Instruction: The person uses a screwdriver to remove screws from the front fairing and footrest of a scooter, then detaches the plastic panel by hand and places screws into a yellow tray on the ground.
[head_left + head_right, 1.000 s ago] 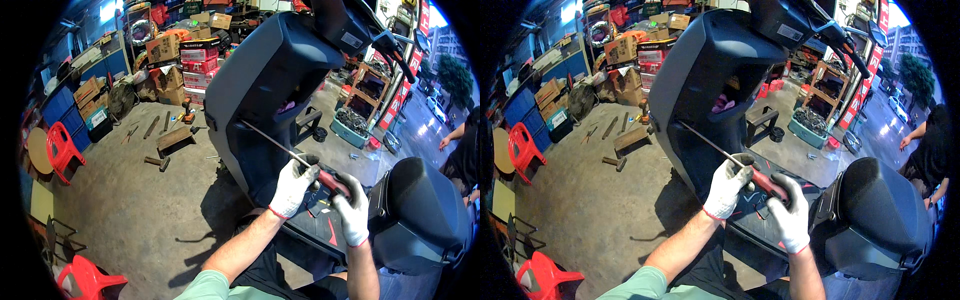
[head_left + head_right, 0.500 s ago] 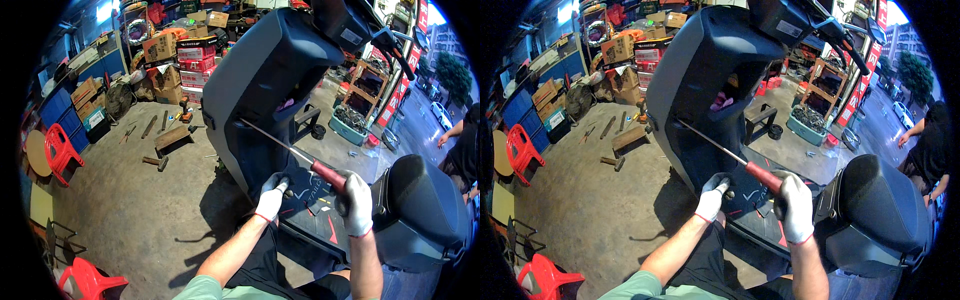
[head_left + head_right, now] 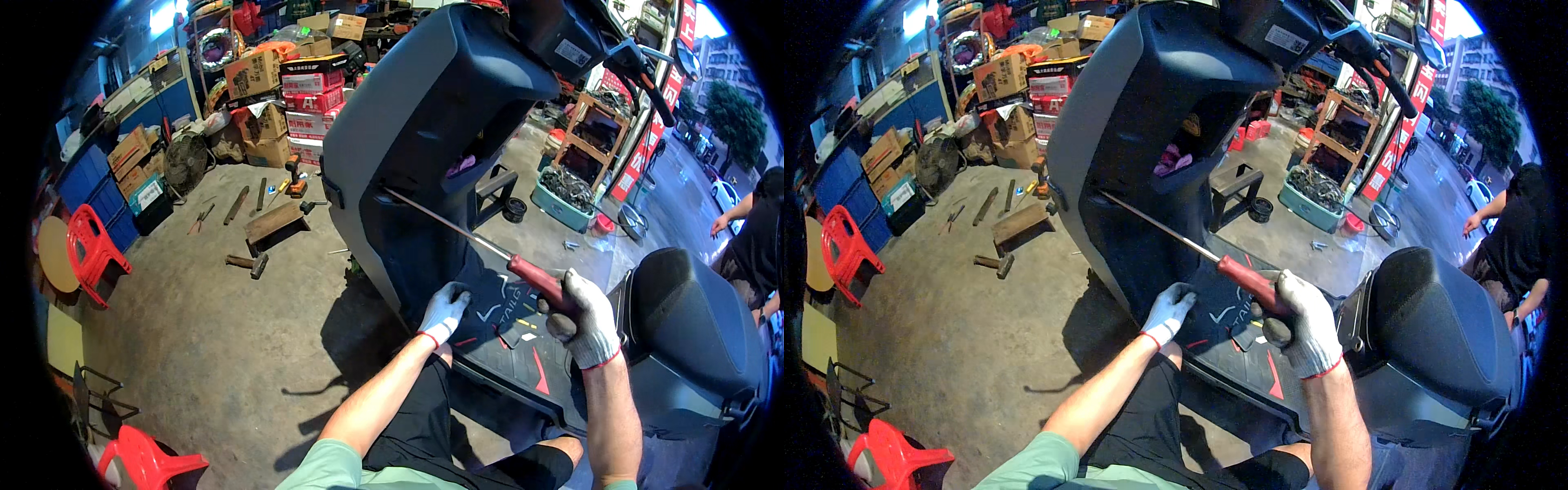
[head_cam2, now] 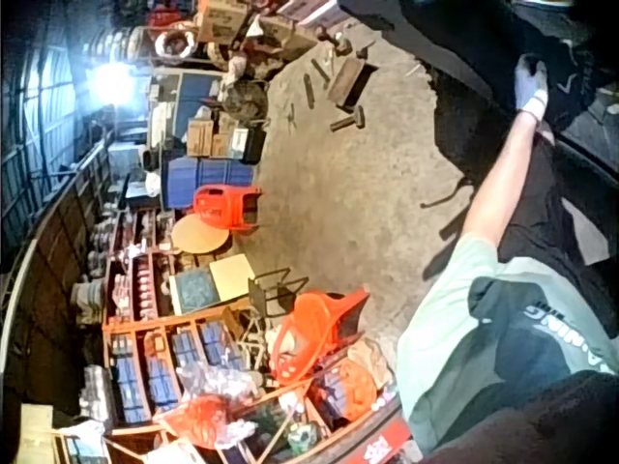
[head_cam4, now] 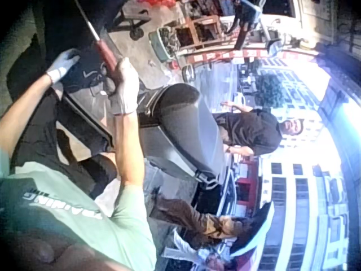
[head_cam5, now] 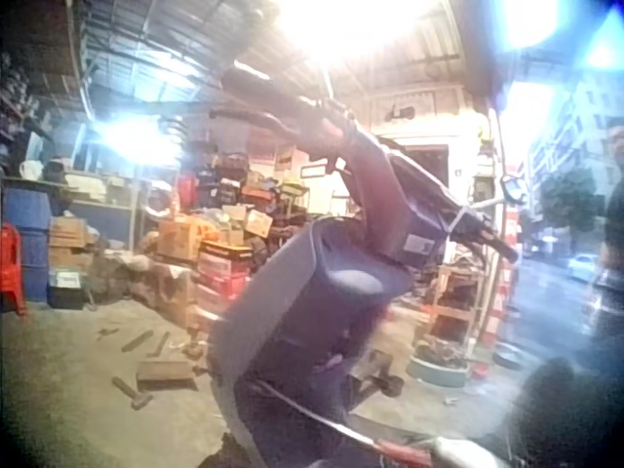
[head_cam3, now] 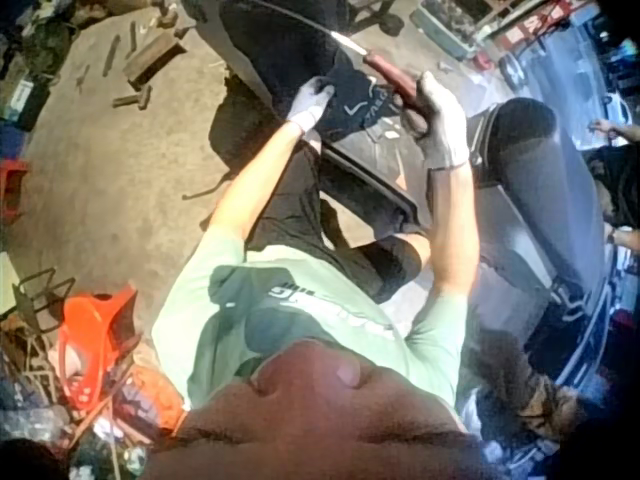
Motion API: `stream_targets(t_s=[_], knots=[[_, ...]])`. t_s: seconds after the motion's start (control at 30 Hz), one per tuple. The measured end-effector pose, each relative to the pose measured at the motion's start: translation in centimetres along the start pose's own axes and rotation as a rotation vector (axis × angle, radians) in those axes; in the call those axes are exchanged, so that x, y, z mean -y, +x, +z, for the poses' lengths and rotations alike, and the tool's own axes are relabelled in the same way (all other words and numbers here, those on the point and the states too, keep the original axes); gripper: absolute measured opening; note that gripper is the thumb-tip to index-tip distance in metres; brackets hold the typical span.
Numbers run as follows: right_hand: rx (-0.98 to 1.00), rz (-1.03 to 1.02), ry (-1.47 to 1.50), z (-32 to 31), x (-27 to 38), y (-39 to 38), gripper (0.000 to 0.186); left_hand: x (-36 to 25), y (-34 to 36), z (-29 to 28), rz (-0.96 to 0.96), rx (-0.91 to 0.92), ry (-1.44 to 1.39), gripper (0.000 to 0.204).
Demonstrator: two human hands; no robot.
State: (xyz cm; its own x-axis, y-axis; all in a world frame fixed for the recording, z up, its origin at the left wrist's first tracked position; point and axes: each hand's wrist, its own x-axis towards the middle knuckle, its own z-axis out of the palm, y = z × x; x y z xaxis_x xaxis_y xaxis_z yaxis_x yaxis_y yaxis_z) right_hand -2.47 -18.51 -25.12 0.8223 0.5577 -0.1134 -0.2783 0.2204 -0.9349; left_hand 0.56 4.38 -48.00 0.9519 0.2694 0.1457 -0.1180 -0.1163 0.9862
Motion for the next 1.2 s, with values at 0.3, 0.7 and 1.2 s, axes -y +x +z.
stream_targets(t_s=[0.3, 0.7, 1.2], knots=[[-0.196, -0.264, -0.478, 3.0, 0.5, -0.4, 0.042, 1.2, 1.1, -0.4, -0.062, 0.039, 0.068, 0.024], [-0.218, -0.668, -1.146, 2.8, 0.1, -0.1, 0.044, -1.9, -2.4, -4.8, 0.183, -0.363, -0.039, 0.019], [-0.214, -0.541, -0.989, -0.1, -0.1, -2.8, 0.044, -0.7, -0.3, 5.9, 0.015, 0.335, 0.767, 0.064]])
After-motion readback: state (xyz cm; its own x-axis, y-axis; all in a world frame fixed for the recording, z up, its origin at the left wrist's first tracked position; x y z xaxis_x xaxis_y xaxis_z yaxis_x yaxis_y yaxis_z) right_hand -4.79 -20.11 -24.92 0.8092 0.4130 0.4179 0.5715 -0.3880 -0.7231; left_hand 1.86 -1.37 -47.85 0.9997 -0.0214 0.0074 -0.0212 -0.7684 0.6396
